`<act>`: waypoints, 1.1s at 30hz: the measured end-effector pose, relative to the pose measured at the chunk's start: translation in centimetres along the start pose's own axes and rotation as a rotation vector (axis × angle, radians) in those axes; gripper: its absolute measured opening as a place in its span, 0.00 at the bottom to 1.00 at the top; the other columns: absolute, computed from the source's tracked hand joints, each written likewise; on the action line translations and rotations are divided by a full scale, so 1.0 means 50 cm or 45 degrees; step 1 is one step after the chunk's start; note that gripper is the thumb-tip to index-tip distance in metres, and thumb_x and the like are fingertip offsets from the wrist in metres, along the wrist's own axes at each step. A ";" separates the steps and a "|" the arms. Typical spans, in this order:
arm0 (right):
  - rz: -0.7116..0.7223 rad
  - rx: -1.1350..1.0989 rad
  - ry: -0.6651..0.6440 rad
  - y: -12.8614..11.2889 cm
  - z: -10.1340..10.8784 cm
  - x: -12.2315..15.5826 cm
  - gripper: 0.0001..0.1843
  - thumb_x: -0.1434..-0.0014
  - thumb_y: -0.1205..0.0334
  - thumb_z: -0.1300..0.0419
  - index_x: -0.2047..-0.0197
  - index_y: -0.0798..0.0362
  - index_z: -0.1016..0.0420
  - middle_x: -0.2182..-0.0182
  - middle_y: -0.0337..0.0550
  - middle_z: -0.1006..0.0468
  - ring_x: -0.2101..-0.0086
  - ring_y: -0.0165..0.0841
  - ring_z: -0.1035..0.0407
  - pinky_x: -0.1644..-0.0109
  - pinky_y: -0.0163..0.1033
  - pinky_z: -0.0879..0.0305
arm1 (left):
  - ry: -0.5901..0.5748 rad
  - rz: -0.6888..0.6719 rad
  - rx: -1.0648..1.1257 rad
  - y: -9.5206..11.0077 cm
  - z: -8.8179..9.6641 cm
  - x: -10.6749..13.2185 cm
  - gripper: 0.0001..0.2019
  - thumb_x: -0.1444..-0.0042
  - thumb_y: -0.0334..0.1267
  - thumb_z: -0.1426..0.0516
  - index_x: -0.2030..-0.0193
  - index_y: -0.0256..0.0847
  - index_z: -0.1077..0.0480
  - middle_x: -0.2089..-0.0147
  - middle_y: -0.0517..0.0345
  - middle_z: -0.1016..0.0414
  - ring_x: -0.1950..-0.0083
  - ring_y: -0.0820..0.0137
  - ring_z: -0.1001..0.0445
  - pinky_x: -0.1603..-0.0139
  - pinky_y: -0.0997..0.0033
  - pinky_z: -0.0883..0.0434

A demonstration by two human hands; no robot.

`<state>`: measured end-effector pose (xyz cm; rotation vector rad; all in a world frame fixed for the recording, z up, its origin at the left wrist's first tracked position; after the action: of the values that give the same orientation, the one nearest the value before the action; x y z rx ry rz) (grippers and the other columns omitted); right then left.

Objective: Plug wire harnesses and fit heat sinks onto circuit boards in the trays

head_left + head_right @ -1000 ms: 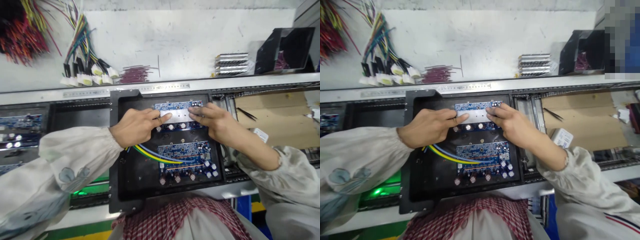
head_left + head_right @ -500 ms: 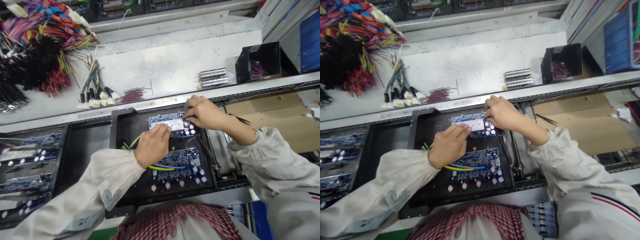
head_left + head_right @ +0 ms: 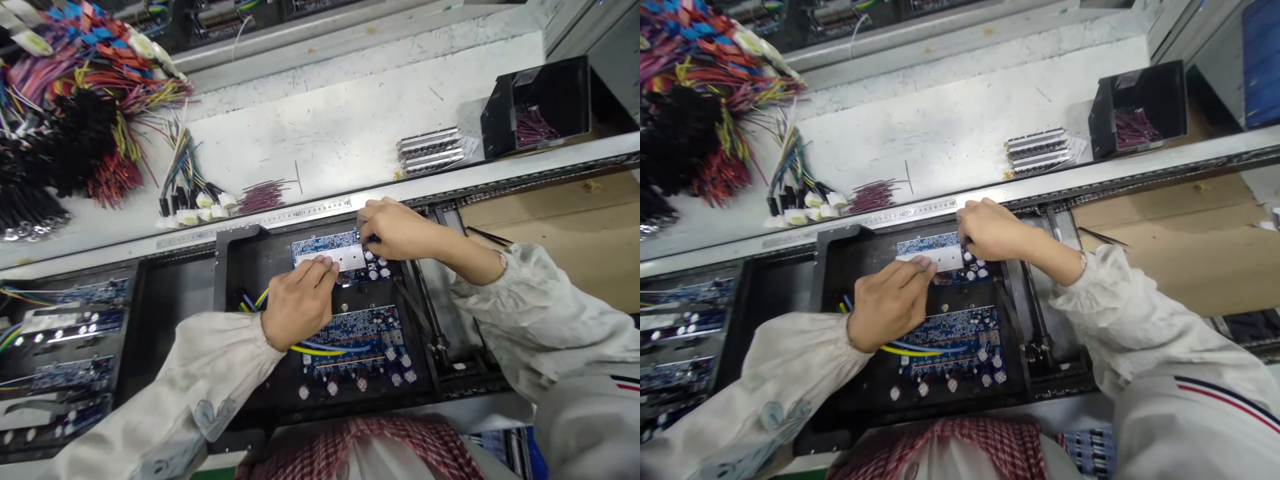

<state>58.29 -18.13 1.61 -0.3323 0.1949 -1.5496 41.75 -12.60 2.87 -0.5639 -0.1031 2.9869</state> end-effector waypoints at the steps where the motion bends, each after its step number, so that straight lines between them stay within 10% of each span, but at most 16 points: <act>1: -0.001 -0.012 -0.007 0.001 0.000 -0.002 0.05 0.51 0.69 0.42 0.75 0.55 0.25 0.72 0.44 0.32 0.65 0.36 0.41 0.61 0.41 0.50 | -0.005 -0.002 -0.003 -0.001 -0.001 0.000 0.11 0.47 0.28 0.45 0.57 0.32 0.27 0.58 0.52 0.22 0.57 0.67 0.25 0.61 0.70 0.27; 19: -0.078 -0.024 -0.092 -0.001 0.006 -0.007 0.07 0.53 0.73 0.43 0.74 0.56 0.23 0.72 0.44 0.29 0.68 0.34 0.37 0.63 0.40 0.46 | -0.057 0.071 0.056 -0.017 0.005 -0.013 0.08 0.42 0.38 0.45 0.62 0.38 0.26 0.65 0.57 0.23 0.63 0.70 0.26 0.70 0.73 0.33; 26: 0.172 0.113 0.275 -0.072 0.020 0.059 0.20 0.47 0.76 0.50 0.56 0.56 0.23 0.61 0.49 0.25 0.59 0.41 0.36 0.57 0.45 0.41 | -0.461 0.012 0.421 -0.071 0.007 -0.042 0.12 0.41 0.33 0.50 0.62 0.41 0.24 0.63 0.58 0.22 0.61 0.71 0.25 0.61 0.72 0.31; 33: 0.175 0.182 0.418 -0.107 -0.044 0.089 0.21 0.38 0.74 0.57 0.53 0.60 0.26 0.57 0.51 0.24 0.57 0.40 0.35 0.53 0.46 0.37 | -0.354 -0.091 0.455 -0.077 0.002 -0.029 0.12 0.42 0.35 0.49 0.61 0.41 0.24 0.62 0.57 0.22 0.61 0.71 0.25 0.60 0.72 0.30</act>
<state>52.59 -22.68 1.66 0.0498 0.3538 -1.4650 43.40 -8.92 3.80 -0.1034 0.3743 2.8919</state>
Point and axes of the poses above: each hand's wrist, its own x-axis away from the middle knuckle, its own z-axis out of the back of the hand, y = z × x, the point moved 4 cm from there along -x, towards the middle knuckle
